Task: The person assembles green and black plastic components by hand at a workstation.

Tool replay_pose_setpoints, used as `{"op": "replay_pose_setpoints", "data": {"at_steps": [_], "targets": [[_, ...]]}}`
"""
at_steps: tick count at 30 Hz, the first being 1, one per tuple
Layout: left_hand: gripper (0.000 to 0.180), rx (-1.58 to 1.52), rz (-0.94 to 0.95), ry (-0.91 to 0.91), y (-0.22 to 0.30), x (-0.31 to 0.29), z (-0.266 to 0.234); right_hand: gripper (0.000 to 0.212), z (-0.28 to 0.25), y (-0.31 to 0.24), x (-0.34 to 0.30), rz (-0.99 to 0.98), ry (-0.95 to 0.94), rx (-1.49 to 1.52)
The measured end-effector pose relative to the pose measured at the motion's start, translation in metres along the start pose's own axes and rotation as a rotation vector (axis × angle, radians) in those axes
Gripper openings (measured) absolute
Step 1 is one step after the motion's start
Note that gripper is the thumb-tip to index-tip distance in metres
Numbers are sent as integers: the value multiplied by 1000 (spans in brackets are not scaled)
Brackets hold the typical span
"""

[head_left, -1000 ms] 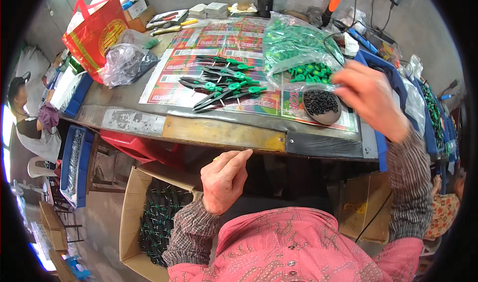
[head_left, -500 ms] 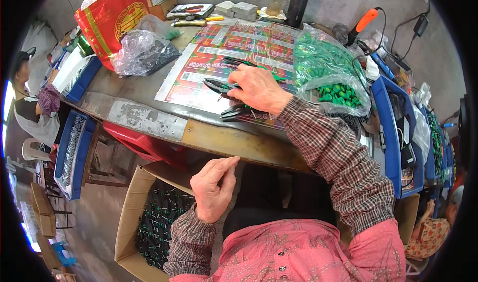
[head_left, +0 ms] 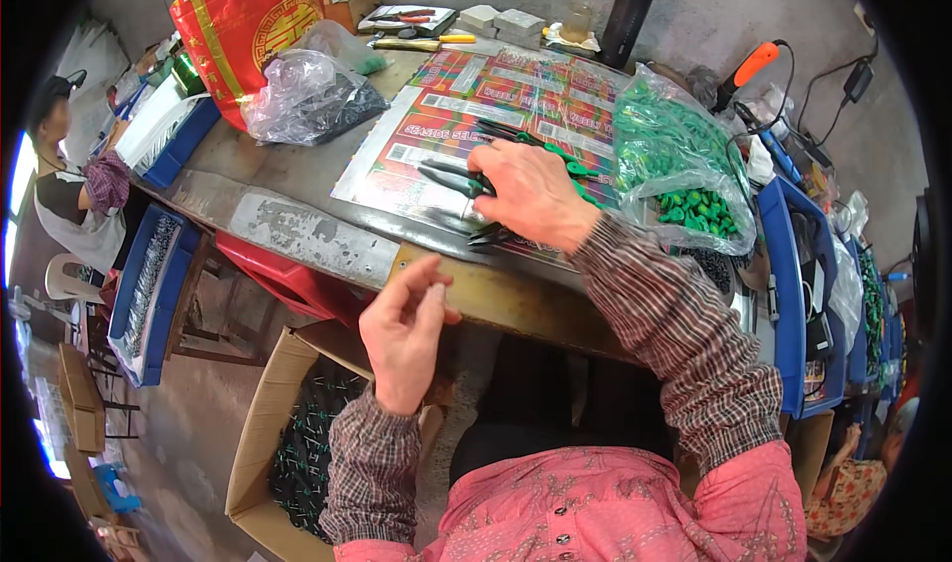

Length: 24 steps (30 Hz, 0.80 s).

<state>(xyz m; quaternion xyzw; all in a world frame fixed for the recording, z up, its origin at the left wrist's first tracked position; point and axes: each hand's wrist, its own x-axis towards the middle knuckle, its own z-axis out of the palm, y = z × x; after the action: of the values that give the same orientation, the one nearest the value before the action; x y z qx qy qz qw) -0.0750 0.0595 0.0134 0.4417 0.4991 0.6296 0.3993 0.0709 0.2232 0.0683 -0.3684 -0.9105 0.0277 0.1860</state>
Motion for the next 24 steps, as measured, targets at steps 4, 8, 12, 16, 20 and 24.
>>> {"op": "replay_pose_setpoints", "data": {"at_steps": [4,8,12,16,20,24], "targets": [[27,-294,-63,67,14,13,15,34,-26,-29,-45,-71,1,217],[18,-471,-59,-33,6,3,15,37,-34,-58,-89,-19,1,345],[11,-392,-83,-103,3,-20,25,32,-52,-54,-112,57,-128,452],[10,-299,-82,-194,9,-47,38,26,-50,-50,-137,48,-120,514],[10,-295,-99,-265,12,-67,46,18,-51,-53,-161,123,-171,833],[11,-359,-124,-262,12,-82,50,18,-52,-59,-179,244,-175,1012]]}}
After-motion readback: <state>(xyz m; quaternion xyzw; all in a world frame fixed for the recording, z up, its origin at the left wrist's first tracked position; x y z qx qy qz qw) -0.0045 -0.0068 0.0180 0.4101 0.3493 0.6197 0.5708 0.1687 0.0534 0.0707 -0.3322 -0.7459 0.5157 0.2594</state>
